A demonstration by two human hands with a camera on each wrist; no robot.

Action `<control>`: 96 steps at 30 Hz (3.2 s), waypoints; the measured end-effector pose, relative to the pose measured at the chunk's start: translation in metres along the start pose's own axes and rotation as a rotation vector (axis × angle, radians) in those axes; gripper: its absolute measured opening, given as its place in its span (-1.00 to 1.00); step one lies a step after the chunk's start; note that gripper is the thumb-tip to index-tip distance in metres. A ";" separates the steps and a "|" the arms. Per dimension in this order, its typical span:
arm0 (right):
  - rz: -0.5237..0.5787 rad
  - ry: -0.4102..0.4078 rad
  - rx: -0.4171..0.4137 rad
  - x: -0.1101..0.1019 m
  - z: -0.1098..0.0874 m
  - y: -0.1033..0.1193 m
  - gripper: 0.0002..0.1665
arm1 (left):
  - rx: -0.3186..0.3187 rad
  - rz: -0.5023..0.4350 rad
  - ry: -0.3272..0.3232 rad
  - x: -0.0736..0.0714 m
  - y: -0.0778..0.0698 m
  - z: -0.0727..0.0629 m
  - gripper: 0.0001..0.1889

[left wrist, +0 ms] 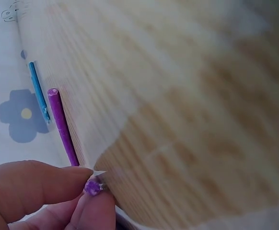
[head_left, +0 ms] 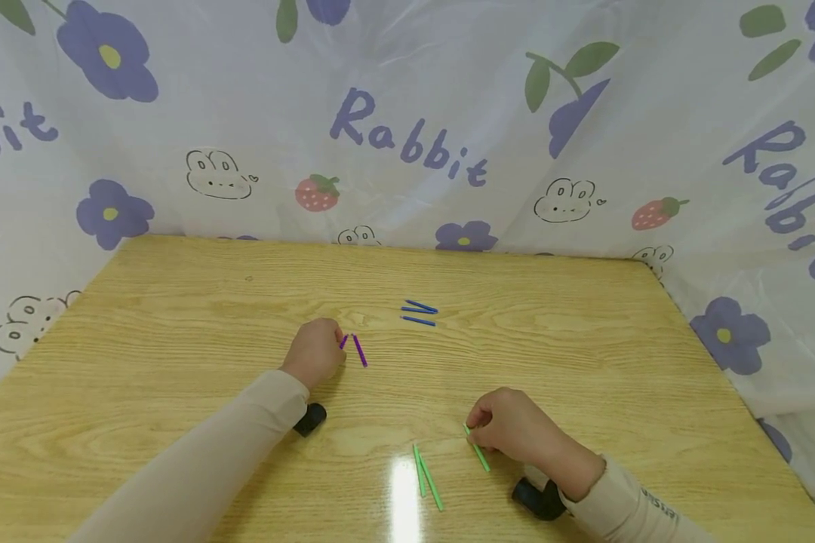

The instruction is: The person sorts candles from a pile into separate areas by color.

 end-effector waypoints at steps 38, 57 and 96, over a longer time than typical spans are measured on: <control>-0.020 0.000 0.009 -0.001 -0.001 0.002 -0.92 | 0.024 -0.122 -0.063 -0.021 0.000 -0.018 -0.74; -0.037 -0.012 0.003 0.000 0.000 0.004 -0.92 | 0.225 -0.276 -0.149 -0.013 -0.019 -0.042 -0.77; -0.058 -0.004 0.008 -0.002 0.001 0.002 -0.93 | 0.621 -0.377 0.107 0.038 -0.079 -0.090 -0.78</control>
Point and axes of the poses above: each hand's wrist, its own z-axis towards the middle knuckle, its own x-axis out of the palm, y = z × x, the point moved 7 cm from there along z, towards the middle knuckle, and after that the axes turned 9 degrees about z, right-handed, at the moved point
